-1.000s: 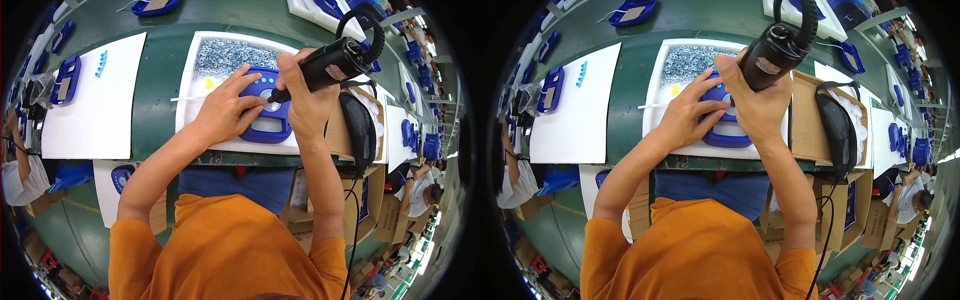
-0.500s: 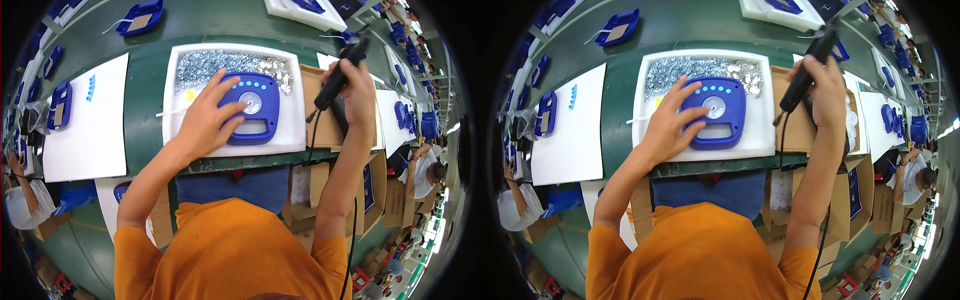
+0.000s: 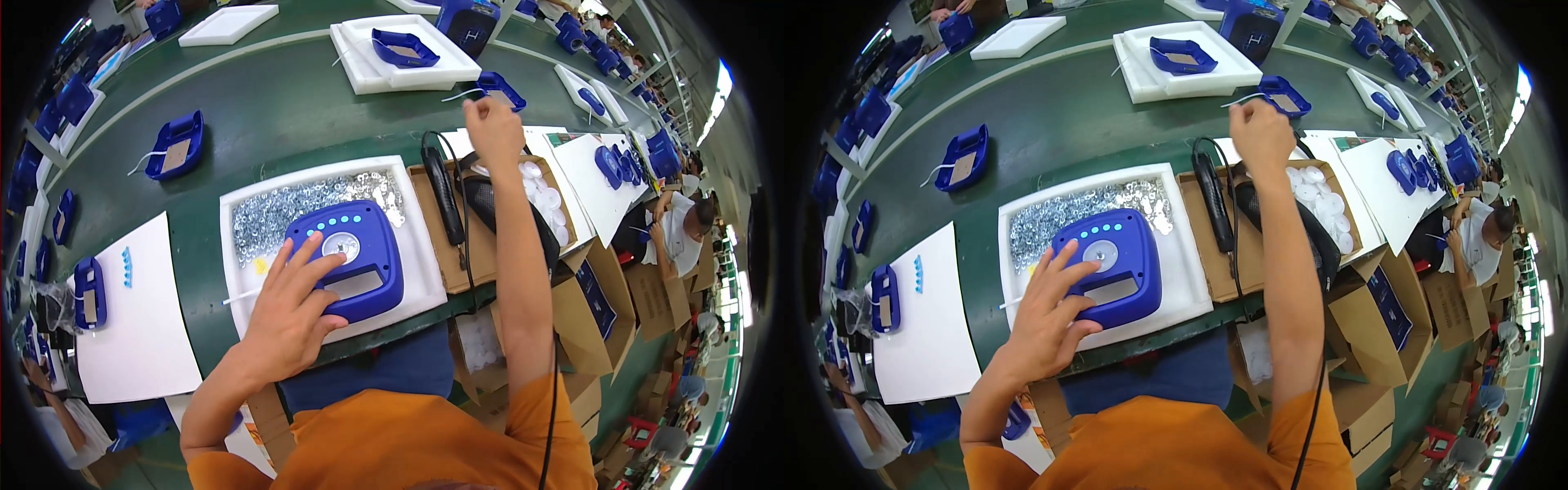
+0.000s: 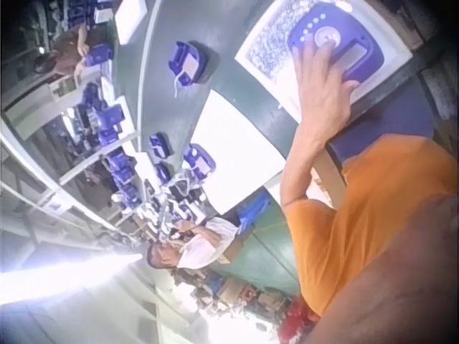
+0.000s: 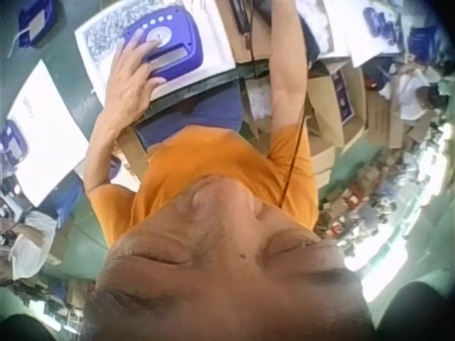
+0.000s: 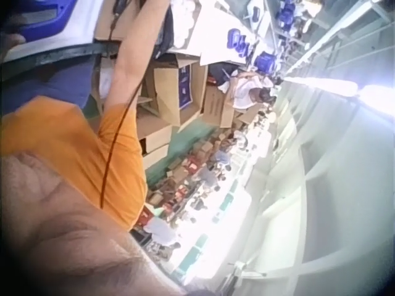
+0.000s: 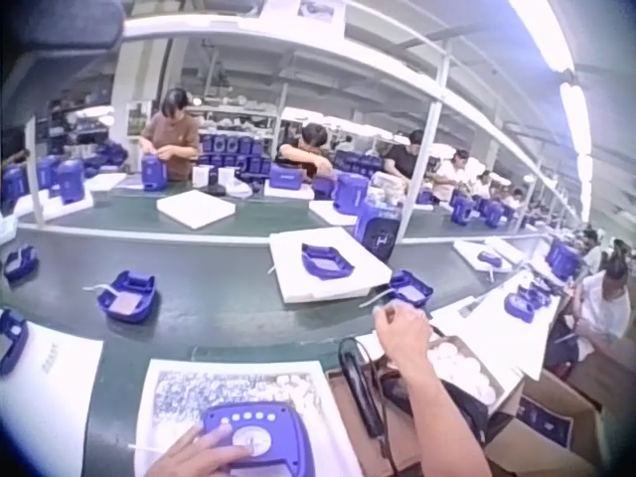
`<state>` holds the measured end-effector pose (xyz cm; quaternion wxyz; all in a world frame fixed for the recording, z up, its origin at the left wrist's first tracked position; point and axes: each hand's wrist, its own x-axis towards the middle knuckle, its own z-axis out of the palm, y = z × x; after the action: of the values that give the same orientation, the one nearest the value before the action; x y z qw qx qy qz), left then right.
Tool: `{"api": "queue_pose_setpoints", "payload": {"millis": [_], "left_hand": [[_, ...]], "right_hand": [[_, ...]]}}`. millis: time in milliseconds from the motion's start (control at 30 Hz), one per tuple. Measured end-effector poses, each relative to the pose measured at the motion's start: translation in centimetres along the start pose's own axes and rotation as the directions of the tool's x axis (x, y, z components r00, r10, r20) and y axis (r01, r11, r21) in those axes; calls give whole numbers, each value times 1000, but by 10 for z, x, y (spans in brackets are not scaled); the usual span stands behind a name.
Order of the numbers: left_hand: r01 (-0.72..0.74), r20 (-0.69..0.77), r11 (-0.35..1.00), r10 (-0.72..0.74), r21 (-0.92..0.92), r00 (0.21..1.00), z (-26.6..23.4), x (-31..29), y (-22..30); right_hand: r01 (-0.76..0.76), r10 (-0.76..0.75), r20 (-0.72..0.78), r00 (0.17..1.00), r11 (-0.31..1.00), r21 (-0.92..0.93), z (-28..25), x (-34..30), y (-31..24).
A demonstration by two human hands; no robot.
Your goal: Assembling blue electronic device housings with white plastic components and screws using an electric screwdriver.
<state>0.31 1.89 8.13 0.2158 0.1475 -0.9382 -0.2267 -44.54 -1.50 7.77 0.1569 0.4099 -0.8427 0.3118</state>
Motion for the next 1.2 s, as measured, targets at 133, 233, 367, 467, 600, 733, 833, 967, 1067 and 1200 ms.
{"api": "queue_pose_setpoints", "payload": {"millis": [133,233,367,467,600,733,833,967,1067,1200], "left_hand": [[11,-102,997,-4,70,995,-41,30,-18],[46,-165,990,-24,136,986,-58,59,-59],[82,-263,956,-5,281,965,-48,99,-140],[115,-299,924,0,365,954,-27,148,-210],[360,-382,800,-179,480,907,2,198,-295],[300,-331,819,-144,489,932,30,279,-288],[117,-258,843,27,525,966,59,337,-277],[73,-238,817,80,572,968,114,421,-255],[67,-216,792,83,606,973,135,449,-245],[79,-239,799,84,597,967,131,457,-251]], "right_hand": [[-1,12,59,998,984,-180,55,81,58],[58,-4,175,985,952,-301,86,123,124],[102,27,326,945,922,-373,104,139,153],[166,-24,288,957,862,-480,106,134,185],[364,-161,359,919,697,-618,112,138,192],[375,-266,265,927,687,-622,99,137,217],[329,-278,178,944,739,-588,73,134,173],[239,-217,110,970,760,-604,39,131,140],[151,-90,127,988,744,-651,13,117,139],[51,-13,66,998,790,-611,-19,103,124]]}}
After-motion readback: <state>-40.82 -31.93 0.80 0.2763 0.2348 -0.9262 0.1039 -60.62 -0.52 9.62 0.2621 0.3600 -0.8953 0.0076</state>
